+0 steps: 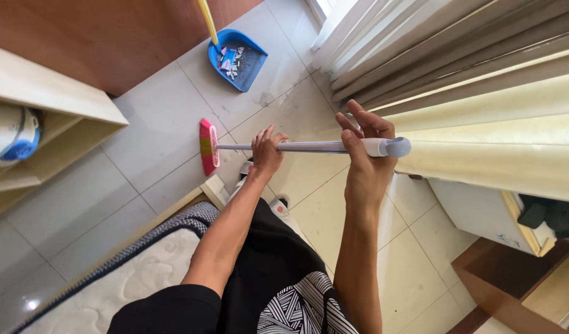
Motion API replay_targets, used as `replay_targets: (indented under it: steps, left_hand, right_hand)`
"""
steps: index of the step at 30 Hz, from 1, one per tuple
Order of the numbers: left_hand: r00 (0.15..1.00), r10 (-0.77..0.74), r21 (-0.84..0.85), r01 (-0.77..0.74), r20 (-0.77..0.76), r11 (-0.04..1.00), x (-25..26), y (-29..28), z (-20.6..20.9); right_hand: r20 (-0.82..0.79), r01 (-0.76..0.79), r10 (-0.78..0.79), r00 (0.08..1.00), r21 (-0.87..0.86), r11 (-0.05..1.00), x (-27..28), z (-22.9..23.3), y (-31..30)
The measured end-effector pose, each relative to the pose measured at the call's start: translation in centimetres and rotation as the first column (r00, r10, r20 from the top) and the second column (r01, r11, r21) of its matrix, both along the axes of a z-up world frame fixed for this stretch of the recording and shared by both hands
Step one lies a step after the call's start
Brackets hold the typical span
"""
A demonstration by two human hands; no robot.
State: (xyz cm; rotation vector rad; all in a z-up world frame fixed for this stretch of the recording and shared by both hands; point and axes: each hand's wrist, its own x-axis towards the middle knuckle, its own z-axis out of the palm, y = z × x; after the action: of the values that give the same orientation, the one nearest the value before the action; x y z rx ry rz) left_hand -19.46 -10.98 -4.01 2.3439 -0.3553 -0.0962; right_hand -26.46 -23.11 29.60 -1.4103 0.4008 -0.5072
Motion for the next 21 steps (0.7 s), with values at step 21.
replay_targets:
  steps: [21]
  left_hand:
    - [0.977,-0.211,-0.217,0.213,0.031,0.953,9.9,-10.0,5.1]
  right_hand:
    - [0.069,-0.094,0.108,0.992,-0.18,0.979,7.1,4.1,-2.6]
